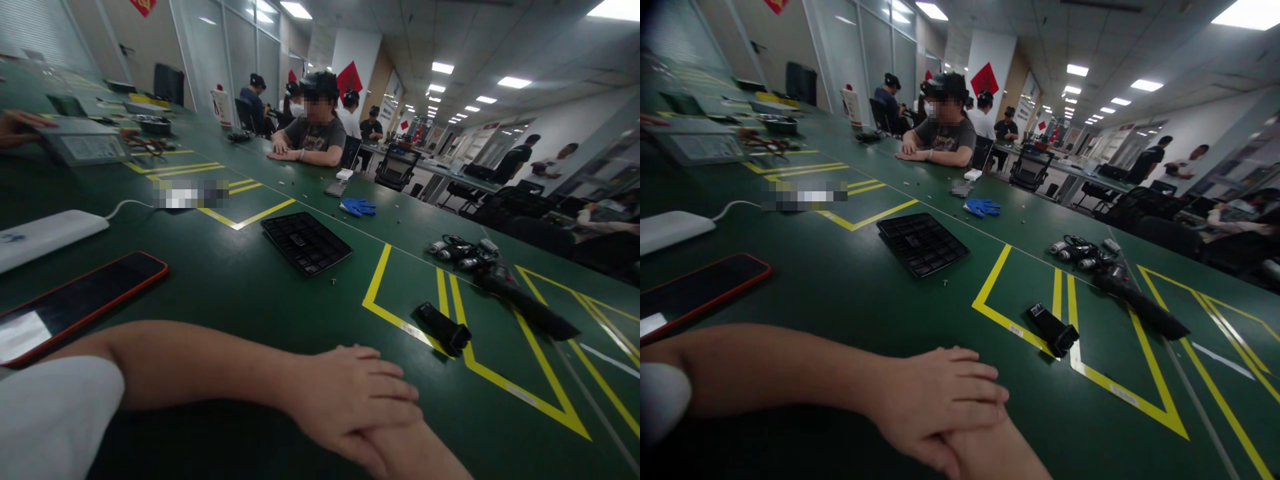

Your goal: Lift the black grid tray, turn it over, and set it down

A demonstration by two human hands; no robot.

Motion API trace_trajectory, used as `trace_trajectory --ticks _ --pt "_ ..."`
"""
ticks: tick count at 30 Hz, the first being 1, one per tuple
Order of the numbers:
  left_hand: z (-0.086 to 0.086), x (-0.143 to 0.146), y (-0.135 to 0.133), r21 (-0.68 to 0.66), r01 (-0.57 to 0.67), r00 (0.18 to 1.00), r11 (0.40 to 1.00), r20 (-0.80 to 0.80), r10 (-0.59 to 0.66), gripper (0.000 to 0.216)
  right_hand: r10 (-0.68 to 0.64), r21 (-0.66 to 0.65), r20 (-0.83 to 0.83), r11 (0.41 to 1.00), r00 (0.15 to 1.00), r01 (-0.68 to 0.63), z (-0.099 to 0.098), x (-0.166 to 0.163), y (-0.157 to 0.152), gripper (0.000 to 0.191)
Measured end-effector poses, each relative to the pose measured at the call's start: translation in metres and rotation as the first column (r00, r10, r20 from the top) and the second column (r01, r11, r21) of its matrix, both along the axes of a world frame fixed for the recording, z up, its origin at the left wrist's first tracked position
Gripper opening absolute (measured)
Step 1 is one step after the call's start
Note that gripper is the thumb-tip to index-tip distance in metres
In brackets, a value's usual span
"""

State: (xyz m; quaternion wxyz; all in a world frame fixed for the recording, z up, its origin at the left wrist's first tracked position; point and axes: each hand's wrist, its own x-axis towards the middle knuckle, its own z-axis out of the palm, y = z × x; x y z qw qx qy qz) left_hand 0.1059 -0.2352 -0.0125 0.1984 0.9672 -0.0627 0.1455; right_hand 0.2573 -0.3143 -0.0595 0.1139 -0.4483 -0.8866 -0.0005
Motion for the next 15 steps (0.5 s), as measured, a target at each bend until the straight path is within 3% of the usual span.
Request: trace_trajectory --ticks 3,5,7,8,10,15 --pt "-0.003 0.003 0.031 0.124 -0.209 0.978 0.970 0.015 0.208 0.053 -0.104 0.264 -0.014 0.959 0.995 0.104 0.009 0.041 0.025 0.035" --pt "-0.010 0.000 0.053 0.180 -0.419 0.900 0.890 -0.044 0.433 0.049 -0.319 0.378 -0.043 0.872 0.947 0.311 0.011 0.074 0.038 0.035" --pt "-0.018 -0.004 0.069 0.221 -0.557 0.794 0.801 -0.143 0.591 0.047 -0.565 0.365 -0.015 0.765 0.825 0.531 0.009 0.105 0.046 0.040" --pt "-0.021 -0.006 0.075 0.235 -0.580 0.759 0.780 -0.193 0.622 0.047 -0.642 0.325 0.004 0.726 0.767 0.606 0.006 0.117 0.048 0.042" --pt "-0.024 -0.009 0.080 0.255 -0.570 0.735 0.781 -0.268 0.623 0.047 -0.697 0.213 0.016 0.703 0.717 0.679 -0.001 0.133 0.052 0.045" --pt "-0.018 -0.019 0.082 0.273 -0.519 0.759 0.810 -0.290 0.583 0.048 -0.691 0.151 0.015 0.716 0.723 0.681 -0.007 0.135 0.054 0.045"
